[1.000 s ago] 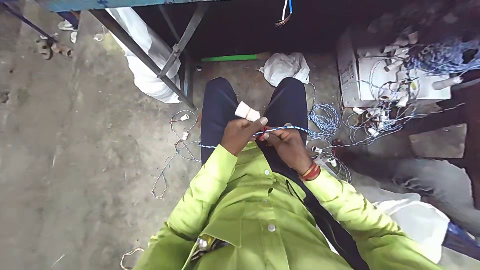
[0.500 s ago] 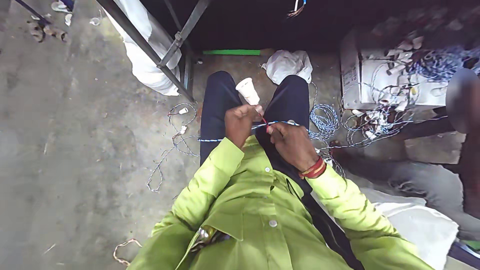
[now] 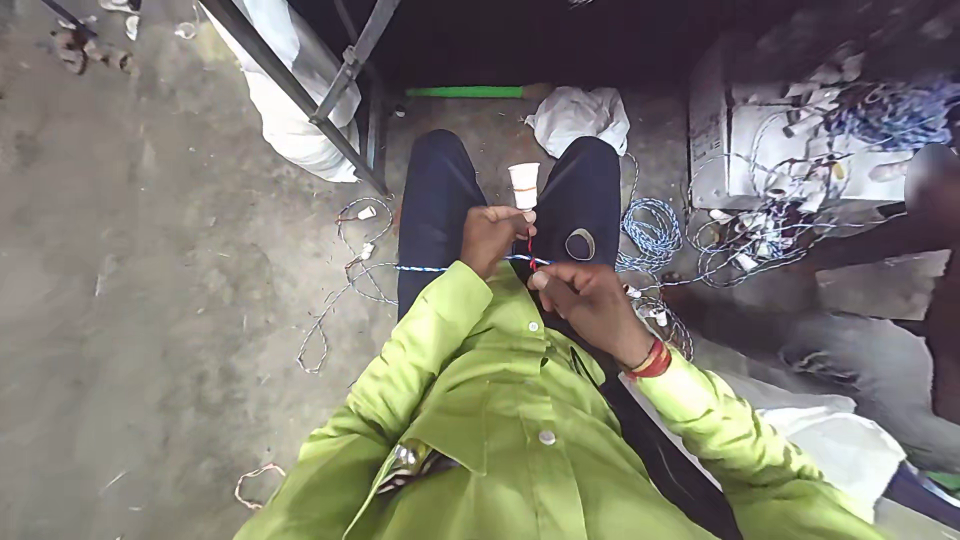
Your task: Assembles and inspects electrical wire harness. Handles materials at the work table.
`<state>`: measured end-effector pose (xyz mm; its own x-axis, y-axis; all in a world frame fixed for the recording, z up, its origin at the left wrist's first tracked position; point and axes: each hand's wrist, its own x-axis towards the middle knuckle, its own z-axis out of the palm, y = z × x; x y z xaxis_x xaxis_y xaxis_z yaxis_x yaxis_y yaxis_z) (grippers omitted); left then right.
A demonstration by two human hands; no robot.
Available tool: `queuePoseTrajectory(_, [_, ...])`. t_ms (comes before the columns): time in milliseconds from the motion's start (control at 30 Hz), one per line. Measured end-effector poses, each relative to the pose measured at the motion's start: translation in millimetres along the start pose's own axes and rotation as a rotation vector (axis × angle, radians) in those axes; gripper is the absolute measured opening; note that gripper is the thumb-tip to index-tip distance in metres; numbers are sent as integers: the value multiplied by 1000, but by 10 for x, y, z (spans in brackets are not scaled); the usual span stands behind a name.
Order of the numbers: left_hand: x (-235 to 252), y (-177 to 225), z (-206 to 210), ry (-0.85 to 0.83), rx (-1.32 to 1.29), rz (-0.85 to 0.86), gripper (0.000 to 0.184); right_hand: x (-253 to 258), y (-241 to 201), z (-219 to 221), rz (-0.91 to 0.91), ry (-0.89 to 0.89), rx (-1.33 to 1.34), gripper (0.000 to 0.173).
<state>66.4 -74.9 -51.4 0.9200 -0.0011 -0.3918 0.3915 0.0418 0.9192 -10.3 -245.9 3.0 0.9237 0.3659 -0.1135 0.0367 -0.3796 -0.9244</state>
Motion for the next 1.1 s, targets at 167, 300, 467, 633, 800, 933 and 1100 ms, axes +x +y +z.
queuePoseTrajectory(167, [-108, 250, -385, -15, 629, 221, 51, 145, -42, -16, -3, 5, 42, 22])
queuePoseTrajectory(300, [-463, 293, -330, -71, 490, 814, 28, 259, -57, -120, -39, 10, -91, 24])
queuePoseTrajectory(467, [-494, 78, -269, -384, 353, 866, 35, 296, -81, -196, -7, 10, -248, 33])
queuePoseTrajectory(633, [-398, -147, -208, -326, 326, 895, 39, 346, -63, -307, -70, -63, -334, 38])
queuePoseTrajectory(800, [-295, -283, -236, -425, 208, 818, 26, 422, -70, -443, -91, -227, -400, 32])
queuePoseTrajectory(933, [-280, -244, -252, -455, 216, 589, 21, 514, 29, -492, 1, -304, -387, 35])
queuePoseTrajectory(1100, [-271, -234, -190, -312, 394, 673, 14, 503, -29, -487, 80, -276, -274, 36])
